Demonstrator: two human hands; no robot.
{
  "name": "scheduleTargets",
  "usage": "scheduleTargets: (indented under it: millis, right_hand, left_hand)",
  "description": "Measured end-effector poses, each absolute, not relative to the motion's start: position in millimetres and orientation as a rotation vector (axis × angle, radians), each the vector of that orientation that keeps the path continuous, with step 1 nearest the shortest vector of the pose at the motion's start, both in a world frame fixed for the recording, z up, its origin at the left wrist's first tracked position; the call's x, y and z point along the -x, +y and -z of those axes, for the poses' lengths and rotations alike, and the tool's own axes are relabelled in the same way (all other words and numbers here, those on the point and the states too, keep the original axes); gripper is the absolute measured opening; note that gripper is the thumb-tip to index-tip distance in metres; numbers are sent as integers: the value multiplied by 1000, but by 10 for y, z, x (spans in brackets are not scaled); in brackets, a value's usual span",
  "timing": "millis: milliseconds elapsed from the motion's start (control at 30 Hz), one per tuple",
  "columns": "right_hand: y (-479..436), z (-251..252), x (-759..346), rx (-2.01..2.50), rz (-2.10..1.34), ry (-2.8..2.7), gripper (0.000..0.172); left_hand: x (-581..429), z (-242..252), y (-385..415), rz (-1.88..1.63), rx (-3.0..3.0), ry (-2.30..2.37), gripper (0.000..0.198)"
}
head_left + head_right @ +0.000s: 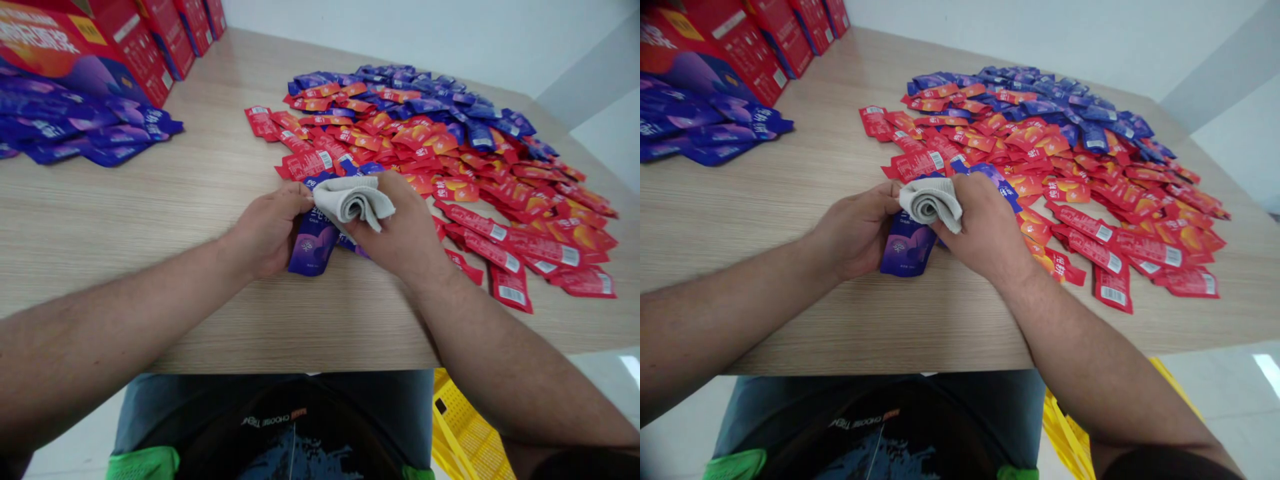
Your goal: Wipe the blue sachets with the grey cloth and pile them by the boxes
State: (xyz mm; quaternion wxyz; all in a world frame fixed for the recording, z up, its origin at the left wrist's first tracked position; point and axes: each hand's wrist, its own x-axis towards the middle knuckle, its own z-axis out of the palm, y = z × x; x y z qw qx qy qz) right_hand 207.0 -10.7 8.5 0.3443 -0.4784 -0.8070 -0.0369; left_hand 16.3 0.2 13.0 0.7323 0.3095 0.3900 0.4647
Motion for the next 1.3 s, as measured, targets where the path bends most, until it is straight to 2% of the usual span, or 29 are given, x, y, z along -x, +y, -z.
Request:
scheduleTargets:
  millis: [467, 667, 833, 1000, 1133, 1300]
  right_hand:
    - [-71, -163, -2143, 1255, -51, -2088, 33]
    - [-147, -117, -2030, 1259, -84, -2054, 28]
    - [-290, -47, -1870, 1084, -235, -2287, 19]
    - [-282, -35, -1866, 1175, -122, -2166, 16]
    - [-335, -29, -1823, 1008, -325, -2425, 20]
    - [-336, -18, -1815, 1147, -186, -2207, 23]
  left_hand:
    - [-146, -183, -54, -1027, -701, 839, 18]
    - [-166, -186, -46, -1039, -654, 876, 18]
    - [-158, -206, 2, -1035, -609, 917, 23]
    - [-159, -216, 15, -1061, -580, 905, 24]
    - [-160, -222, 12, -1021, -605, 953, 23]
    - [-168, -250, -3, -1090, -602, 951, 24]
